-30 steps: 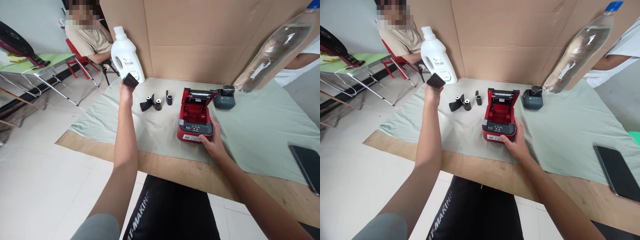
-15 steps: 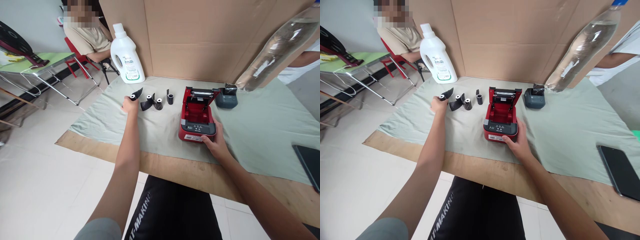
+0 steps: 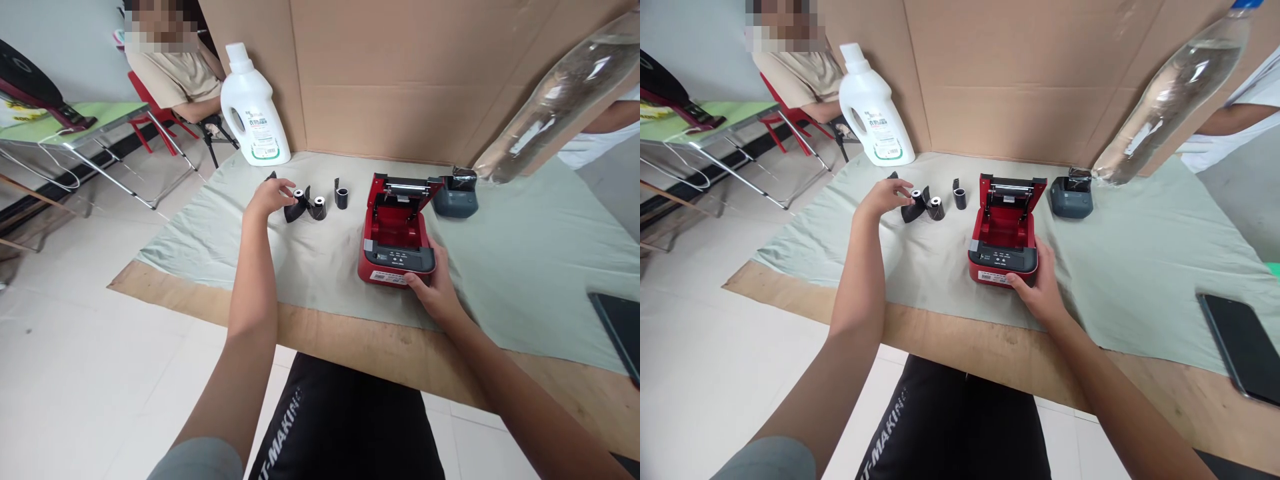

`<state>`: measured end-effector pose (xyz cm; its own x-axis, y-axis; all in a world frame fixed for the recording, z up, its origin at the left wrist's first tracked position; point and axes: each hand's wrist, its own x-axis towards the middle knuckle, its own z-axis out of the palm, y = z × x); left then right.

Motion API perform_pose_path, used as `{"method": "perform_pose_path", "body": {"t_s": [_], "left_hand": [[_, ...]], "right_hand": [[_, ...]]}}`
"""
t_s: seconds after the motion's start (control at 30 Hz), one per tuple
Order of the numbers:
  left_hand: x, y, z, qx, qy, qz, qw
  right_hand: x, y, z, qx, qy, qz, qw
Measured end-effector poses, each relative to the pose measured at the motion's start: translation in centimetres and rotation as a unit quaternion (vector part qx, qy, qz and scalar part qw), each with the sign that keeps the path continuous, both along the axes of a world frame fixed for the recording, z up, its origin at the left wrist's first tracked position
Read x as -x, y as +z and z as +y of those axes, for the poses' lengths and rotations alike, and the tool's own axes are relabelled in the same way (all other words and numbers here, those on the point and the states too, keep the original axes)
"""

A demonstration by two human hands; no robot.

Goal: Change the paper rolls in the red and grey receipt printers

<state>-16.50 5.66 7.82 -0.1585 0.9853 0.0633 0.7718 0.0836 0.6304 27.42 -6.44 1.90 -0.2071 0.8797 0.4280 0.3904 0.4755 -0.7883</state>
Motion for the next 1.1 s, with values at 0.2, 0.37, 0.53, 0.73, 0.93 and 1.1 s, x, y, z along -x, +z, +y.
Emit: {"method": "perform_pose_path", "body": {"t_s": [0.2,0.37,0.53,0.73,0.93,1.1], "left_hand": [[-0.7,-1.2,0.8,0.019,-0.011,0.034,0.999],[-1.8,0.8,0.4,-0.058,0.002,0.013,0.998],[-4.3,7.0,-2.1,-0.203,-0.084,-0.151,0.964],[-9.6,11.1,-5.7,-0.08,-0.356,-0.312,0.877],[-18.8,10.1,-6.8,0.001,-0.472,-0.132,0.872],[-22.3,6.7,-5.2,-0.049,-0.414,0.084,0.905]], "right_hand": [[-0.1,0.0,0.0,0.005,-0.001,-0.005,1.0],[0.0,0.0,0.0,0.011,-0.003,-0.005,1.0],[0.1,0.3,-0.1,0.018,-0.004,0.001,1.0],[0.2,0.5,-0.1,0.018,0.001,-0.001,1.0],[0.1,0.6,-0.1,0.004,0.0,-0.012,1.0],[0.1,0.3,-0.1,0.016,0.001,0.0,1.0]]}}
